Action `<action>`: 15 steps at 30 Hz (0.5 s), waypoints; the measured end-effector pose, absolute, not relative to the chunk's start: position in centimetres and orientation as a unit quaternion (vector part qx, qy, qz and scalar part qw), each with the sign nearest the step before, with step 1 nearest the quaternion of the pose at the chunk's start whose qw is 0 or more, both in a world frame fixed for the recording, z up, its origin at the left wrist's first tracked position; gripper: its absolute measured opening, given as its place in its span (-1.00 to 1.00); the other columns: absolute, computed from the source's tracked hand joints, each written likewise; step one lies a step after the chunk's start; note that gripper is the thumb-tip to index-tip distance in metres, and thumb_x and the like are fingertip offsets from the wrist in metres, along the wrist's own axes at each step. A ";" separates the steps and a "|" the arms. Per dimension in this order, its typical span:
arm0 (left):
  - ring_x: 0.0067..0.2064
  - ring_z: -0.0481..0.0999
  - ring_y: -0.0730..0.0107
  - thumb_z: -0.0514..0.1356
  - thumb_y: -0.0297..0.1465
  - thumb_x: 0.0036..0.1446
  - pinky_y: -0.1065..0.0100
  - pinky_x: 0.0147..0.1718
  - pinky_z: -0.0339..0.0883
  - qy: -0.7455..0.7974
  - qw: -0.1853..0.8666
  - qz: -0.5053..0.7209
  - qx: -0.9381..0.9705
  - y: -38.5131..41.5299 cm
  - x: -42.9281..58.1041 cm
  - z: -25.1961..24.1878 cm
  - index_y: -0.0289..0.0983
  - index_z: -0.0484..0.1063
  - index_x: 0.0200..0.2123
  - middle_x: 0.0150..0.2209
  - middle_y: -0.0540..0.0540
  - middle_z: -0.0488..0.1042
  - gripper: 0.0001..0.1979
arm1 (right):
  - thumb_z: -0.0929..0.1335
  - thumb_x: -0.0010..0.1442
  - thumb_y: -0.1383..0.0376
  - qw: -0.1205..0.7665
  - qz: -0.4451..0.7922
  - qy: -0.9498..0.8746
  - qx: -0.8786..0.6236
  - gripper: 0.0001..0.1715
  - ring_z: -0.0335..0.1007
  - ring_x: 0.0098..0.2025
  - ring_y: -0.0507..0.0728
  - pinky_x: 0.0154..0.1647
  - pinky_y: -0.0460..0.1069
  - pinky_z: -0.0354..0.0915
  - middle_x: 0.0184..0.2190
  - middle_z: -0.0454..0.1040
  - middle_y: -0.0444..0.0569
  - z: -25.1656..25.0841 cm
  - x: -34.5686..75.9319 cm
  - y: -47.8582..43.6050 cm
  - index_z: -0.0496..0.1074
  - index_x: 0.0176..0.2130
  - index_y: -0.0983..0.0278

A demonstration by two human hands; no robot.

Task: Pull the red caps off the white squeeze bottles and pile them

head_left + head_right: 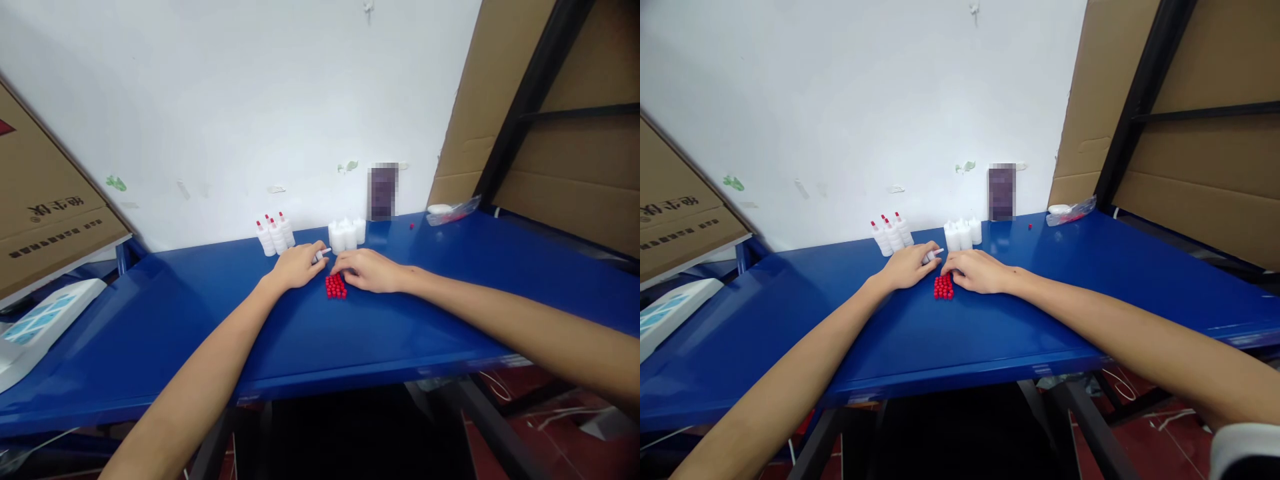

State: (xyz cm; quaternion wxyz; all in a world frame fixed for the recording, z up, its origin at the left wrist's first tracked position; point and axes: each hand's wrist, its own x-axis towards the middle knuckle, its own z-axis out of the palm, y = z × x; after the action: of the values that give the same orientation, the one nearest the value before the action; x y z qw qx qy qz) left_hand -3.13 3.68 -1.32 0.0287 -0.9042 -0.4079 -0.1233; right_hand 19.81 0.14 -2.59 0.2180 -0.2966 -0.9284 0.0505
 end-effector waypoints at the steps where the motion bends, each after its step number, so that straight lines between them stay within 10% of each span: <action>1: -0.06 0.58 0.02 -0.04 -0.11 0.40 0.16 -0.20 0.39 -0.407 0.029 -0.123 -0.905 3.7 -3.1 -1.3 -0.20 0.34 0.07 -0.05 -0.18 0.59 -0.63 | 0.29 0.21 0.51 0.219 0.052 -0.928 -0.296 -0.57 0.56 -0.13 0.14 -0.06 0.03 0.39 -0.08 0.62 0.01 -2.6 19.8 0.1 0.60 -0.03 0.24; 15: -0.08 0.56 0.07 0.03 -0.22 0.33 0.18 -0.20 0.38 -0.379 0.013 -0.150 -0.913 3.3 -3.2 -1.3 -0.19 0.36 0.02 -0.07 -0.15 0.58 -0.71 | 0.28 0.26 0.40 0.249 0.030 -0.897 -0.364 -0.64 0.52 -0.14 0.16 -0.11 0.03 0.33 -0.06 0.59 0.02 -2.2 19.8 -0.2 0.54 -0.01 0.26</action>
State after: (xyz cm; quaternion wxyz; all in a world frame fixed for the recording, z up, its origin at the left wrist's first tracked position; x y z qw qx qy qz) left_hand -3.18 3.35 -1.31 0.0131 -0.9130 -0.3791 -0.1501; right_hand 19.75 -0.20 -2.21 0.2488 -0.3645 -0.8969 0.0296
